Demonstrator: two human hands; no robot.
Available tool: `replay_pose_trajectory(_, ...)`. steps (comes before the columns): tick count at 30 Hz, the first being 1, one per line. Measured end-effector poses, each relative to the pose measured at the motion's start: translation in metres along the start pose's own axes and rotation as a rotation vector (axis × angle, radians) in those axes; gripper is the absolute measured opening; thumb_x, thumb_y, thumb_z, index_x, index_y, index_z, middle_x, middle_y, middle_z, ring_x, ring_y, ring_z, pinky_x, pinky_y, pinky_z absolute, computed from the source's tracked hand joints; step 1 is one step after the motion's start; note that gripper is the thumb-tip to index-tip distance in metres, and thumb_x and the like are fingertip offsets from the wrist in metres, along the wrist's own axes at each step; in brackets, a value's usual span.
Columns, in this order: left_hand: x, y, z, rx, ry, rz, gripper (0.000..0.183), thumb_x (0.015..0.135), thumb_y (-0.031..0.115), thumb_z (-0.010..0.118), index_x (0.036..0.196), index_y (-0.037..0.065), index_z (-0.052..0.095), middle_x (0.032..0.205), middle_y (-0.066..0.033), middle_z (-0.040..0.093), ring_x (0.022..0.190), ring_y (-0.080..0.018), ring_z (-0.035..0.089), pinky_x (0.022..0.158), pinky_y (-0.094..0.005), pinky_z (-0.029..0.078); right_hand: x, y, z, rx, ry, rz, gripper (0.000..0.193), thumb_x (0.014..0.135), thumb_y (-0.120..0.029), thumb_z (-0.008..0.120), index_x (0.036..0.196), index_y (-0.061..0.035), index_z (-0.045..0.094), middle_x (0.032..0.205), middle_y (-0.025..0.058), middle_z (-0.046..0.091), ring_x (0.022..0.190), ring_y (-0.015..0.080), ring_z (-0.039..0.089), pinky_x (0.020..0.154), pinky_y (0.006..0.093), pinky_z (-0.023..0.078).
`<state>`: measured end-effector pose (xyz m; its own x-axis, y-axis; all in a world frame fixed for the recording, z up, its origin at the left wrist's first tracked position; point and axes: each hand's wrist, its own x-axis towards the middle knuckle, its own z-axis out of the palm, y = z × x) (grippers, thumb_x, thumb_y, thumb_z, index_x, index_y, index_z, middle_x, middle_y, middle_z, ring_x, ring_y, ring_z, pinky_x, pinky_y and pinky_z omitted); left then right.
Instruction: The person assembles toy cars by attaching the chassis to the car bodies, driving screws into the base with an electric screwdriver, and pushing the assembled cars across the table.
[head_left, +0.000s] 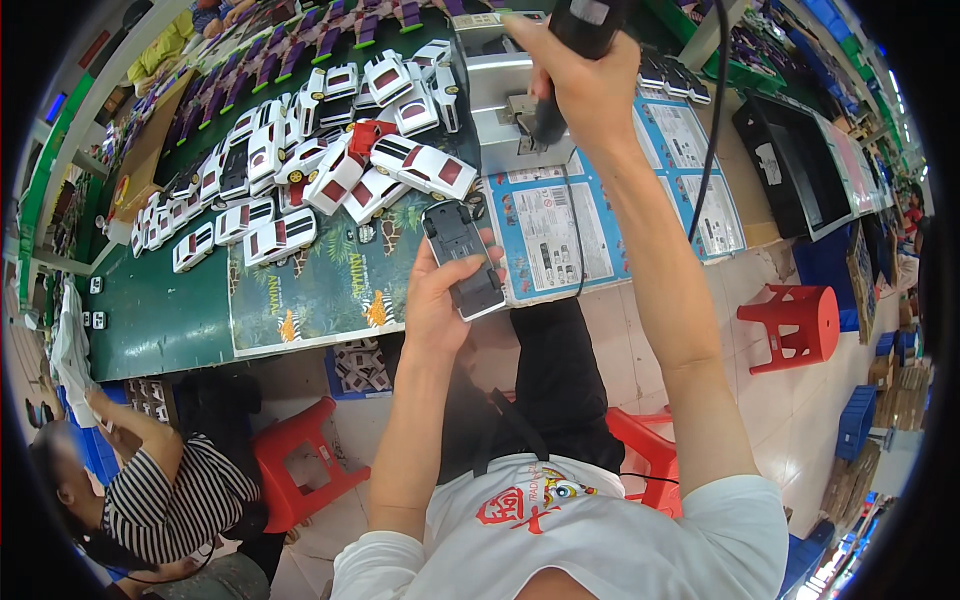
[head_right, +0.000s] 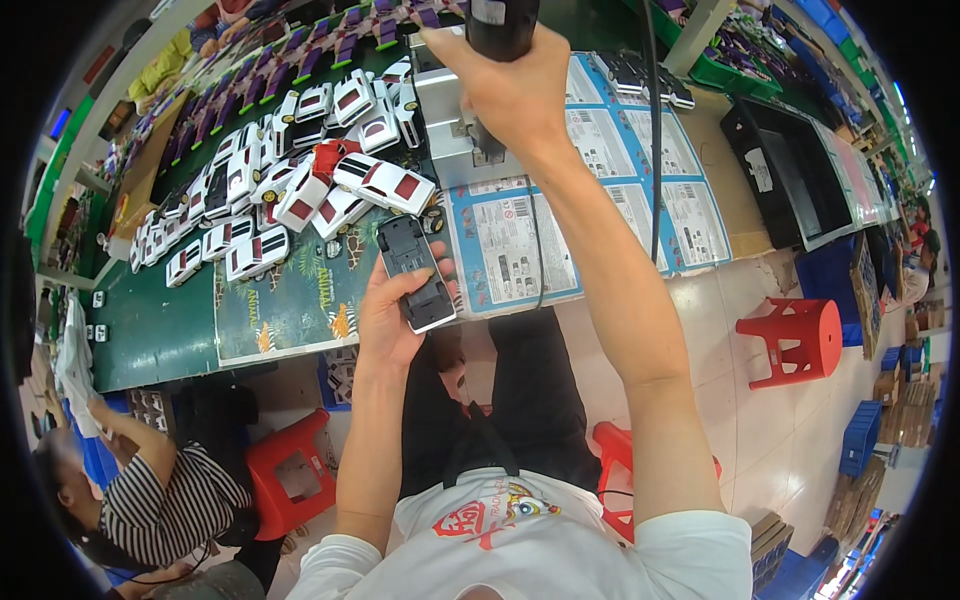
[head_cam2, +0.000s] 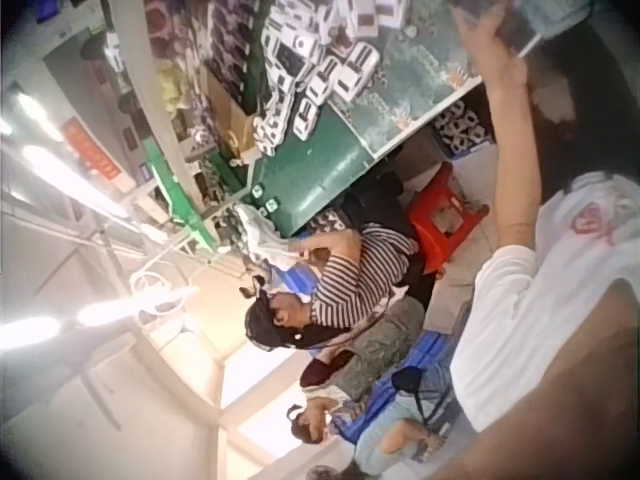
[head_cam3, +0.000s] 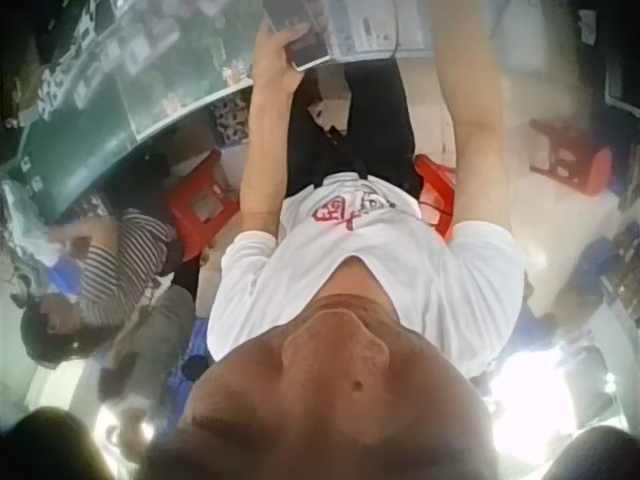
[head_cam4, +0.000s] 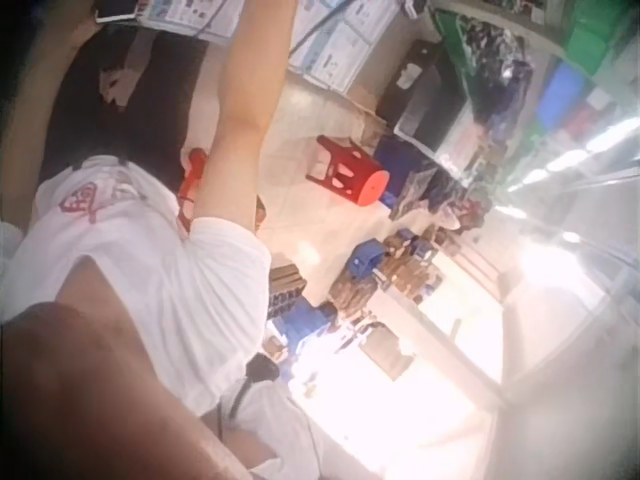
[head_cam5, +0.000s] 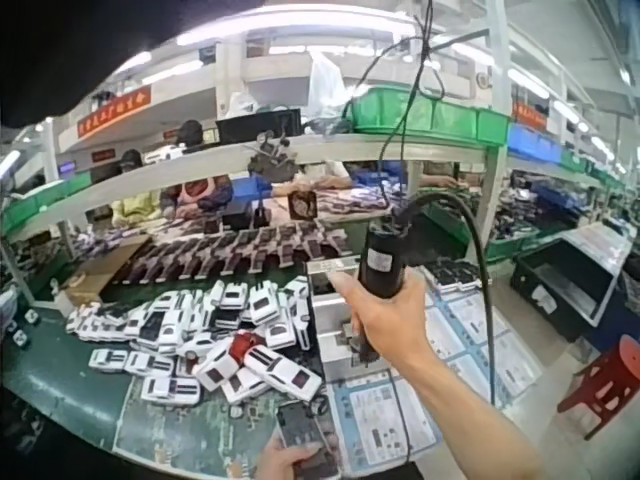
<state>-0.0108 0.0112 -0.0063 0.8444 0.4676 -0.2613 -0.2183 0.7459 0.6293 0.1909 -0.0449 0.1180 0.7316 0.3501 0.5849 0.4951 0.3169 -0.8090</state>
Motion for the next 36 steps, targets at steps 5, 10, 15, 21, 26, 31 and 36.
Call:
replay_pose_trajectory(5,0.001,-0.007,-0.001,-0.067,0.037,-0.003,0.054,0.079,-0.013,0.061,0.129,0.004,0.049,0.117,-0.0175,0.063,0.101,-0.0284,0.067,0.082,-0.0472,0.062,-0.049,-0.032,-0.025,0.458,-0.010,0.270,0.018,0.087,-0.012,0.074,0.080,-0.0026,0.060,0.057,0.0016,0.052,0.044,0.0111,0.047,0.046,0.0266,0.039)
replay_pose_trajectory(10,0.005,-0.002,-0.003,-0.095,0.000,0.010,0.057,0.077,-0.016,0.060,0.128,0.005,0.049,0.119,-0.0145,0.062,0.102,-0.0267,0.066,0.079,-0.0452,0.062,-0.105,-0.056,-0.016,0.733,-0.156,0.180,0.018,0.090,-0.009,0.068,0.092,-0.0012,0.052,0.062,0.0049,0.049,0.045,0.0130,0.048,0.048,0.0308,0.046)
replay_pose_trajectory(15,0.006,-0.004,-0.005,-0.096,0.023,0.006,0.057,0.076,-0.016,0.060,0.127,0.005,0.049,0.118,-0.0138,0.061,0.101,-0.0256,0.066,0.076,-0.0429,0.061,-0.124,-0.052,-0.006,0.701,-0.179,0.220,0.020,0.088,-0.007,0.071,0.090,0.0001,0.052,0.065,0.0073,0.055,0.047,0.0117,0.049,0.048,0.0283,0.046)
replay_pose_trajectory(21,0.007,-0.005,-0.007,-0.129,-0.012,0.004,0.056,0.075,-0.015,0.060,0.127,0.005,0.049,0.117,-0.0136,0.062,0.099,-0.0250,0.066,0.078,-0.0438,0.060,-0.128,-0.054,-0.001,0.587,-0.177,0.275,0.022,0.083,-0.006,0.077,0.086,-0.0018,0.056,0.065,0.0048,0.058,0.049,0.0089,0.053,0.052,0.0238,0.045)
replay_pose_trajectory(26,0.008,-0.001,-0.007,-0.135,-0.007,-0.032,0.055,0.076,-0.015,0.059,0.126,0.004,0.050,0.117,-0.0135,0.062,0.098,-0.0251,0.067,0.078,-0.0428,0.060,-0.123,-0.061,0.002,0.491,-0.222,0.235,0.021,0.081,-0.008,0.079,0.079,-0.0041,0.058,0.061,0.0019,0.057,0.050,0.0074,0.053,0.060,0.0232,0.047)
replay_pose_trajectory(31,0.007,0.000,-0.003,-0.134,0.004,-0.018,0.055,0.075,-0.015,0.060,0.127,0.003,0.049,0.117,-0.0135,0.062,0.098,-0.0251,0.067,0.078,-0.0427,0.060,-0.123,-0.061,-0.003,0.507,-0.210,0.283,0.022,0.080,-0.012,0.080,0.080,-0.0044,0.059,0.064,0.0013,0.059,0.053,0.0070,0.054,0.068,0.0255,0.052)
replay_pose_trajectory(36,0.007,-0.001,-0.006,-0.131,-0.021,-0.020,0.055,0.076,-0.013,0.060,0.128,0.003,0.048,0.118,-0.0139,0.061,0.100,-0.0254,0.066,0.079,-0.0427,0.060,-0.129,-0.047,0.003,0.520,-0.238,0.247,0.023,0.081,-0.006,0.078,0.086,-0.0041,0.056,0.065,0.0019,0.058,0.056,0.0068,0.053,0.061,0.0240,0.047)
